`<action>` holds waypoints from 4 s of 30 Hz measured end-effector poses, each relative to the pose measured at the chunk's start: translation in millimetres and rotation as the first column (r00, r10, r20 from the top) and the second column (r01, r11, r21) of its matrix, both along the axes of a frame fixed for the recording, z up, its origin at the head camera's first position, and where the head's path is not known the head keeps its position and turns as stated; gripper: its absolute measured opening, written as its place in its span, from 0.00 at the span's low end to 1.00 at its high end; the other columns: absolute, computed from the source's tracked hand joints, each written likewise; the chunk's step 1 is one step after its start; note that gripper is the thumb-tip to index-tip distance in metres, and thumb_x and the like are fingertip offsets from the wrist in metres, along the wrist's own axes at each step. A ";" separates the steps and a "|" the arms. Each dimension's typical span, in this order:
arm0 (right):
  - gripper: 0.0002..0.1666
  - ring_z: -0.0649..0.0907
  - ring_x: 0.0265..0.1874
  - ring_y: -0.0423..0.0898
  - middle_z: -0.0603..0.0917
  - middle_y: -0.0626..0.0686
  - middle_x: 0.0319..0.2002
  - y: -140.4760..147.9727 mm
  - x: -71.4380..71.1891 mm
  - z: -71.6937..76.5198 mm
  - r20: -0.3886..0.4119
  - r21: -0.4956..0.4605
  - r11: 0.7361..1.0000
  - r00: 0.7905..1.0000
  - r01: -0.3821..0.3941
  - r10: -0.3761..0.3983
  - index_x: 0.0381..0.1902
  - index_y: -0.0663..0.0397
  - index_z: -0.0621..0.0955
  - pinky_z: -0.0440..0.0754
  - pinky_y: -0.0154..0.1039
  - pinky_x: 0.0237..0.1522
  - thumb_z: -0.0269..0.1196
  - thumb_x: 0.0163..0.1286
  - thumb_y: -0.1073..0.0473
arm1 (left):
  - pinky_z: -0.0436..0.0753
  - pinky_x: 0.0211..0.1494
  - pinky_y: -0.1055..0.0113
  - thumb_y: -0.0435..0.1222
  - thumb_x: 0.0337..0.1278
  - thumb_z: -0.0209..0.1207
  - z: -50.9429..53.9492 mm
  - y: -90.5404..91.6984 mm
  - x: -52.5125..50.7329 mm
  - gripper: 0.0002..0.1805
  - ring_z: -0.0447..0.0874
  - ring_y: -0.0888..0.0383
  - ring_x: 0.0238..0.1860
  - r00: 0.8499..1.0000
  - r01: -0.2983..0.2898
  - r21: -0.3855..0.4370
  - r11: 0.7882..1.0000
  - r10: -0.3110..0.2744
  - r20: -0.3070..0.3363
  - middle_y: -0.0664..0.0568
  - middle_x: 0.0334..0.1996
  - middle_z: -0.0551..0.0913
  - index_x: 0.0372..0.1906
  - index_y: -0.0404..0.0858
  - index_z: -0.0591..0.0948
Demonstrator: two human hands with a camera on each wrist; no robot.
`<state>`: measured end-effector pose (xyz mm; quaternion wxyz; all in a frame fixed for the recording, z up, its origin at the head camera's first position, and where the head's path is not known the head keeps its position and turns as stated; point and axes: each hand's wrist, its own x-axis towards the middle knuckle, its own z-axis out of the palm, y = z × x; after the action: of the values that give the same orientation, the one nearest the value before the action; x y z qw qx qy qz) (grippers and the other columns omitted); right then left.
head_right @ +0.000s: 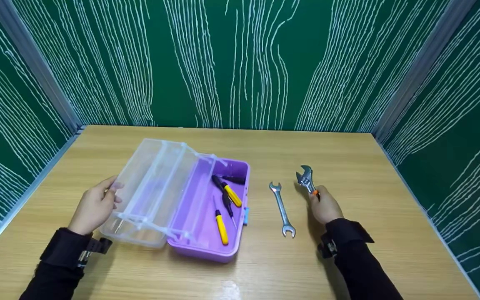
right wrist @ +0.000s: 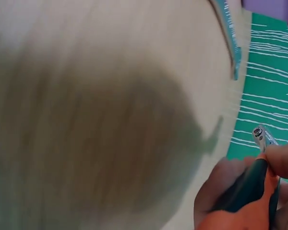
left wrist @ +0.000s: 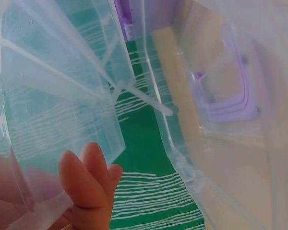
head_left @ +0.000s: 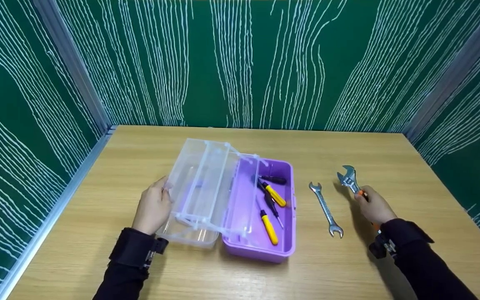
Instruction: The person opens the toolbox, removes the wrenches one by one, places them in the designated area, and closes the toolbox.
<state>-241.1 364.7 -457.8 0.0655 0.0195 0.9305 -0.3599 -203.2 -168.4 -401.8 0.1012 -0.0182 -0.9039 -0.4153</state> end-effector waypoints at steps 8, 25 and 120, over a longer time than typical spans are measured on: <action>0.27 0.76 0.27 0.44 0.75 0.61 0.36 5.3 -0.7 -6.2 0.026 0.019 0.999 0.999 0.026 -0.026 0.65 0.77 0.60 0.77 0.36 0.27 0.45 0.77 0.61 | 0.82 0.49 0.51 0.24 0.66 0.43 0.0 0.7 1.3 0.24 0.84 0.48 0.37 1.000 0.001 -0.001 1.000 -0.001 -0.014 0.32 0.52 0.81 0.66 0.20 0.66; 0.32 0.76 0.27 0.44 0.79 0.61 0.37 11.9 -4.0 -6.6 0.069 0.062 0.997 0.996 0.045 -0.049 0.67 0.80 0.61 0.74 0.35 0.25 0.47 0.75 0.59 | 0.83 0.48 0.51 0.24 0.67 0.43 -0.2 1.8 1.6 0.24 0.86 0.46 0.38 1.000 0.000 0.011 1.000 0.000 -0.004 0.31 0.53 0.81 0.67 0.21 0.66; 0.27 0.82 0.53 0.55 0.80 0.65 0.59 -156.8 24.5 -6.5 -0.145 -0.303 0.952 0.989 -0.054 0.010 0.66 0.64 0.72 0.82 0.40 0.52 0.55 0.74 0.55 | 0.80 0.56 0.49 0.31 0.71 0.44 3.5 -7.4 2.5 0.24 0.83 0.43 0.52 0.999 0.005 0.039 0.999 -0.006 0.036 0.33 0.56 0.80 0.67 0.26 0.68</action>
<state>-216.7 207.9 -464.4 0.0074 -0.0318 0.8661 -0.4988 -200.7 -175.8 -398.3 0.0840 -0.0112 -0.8973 -0.4331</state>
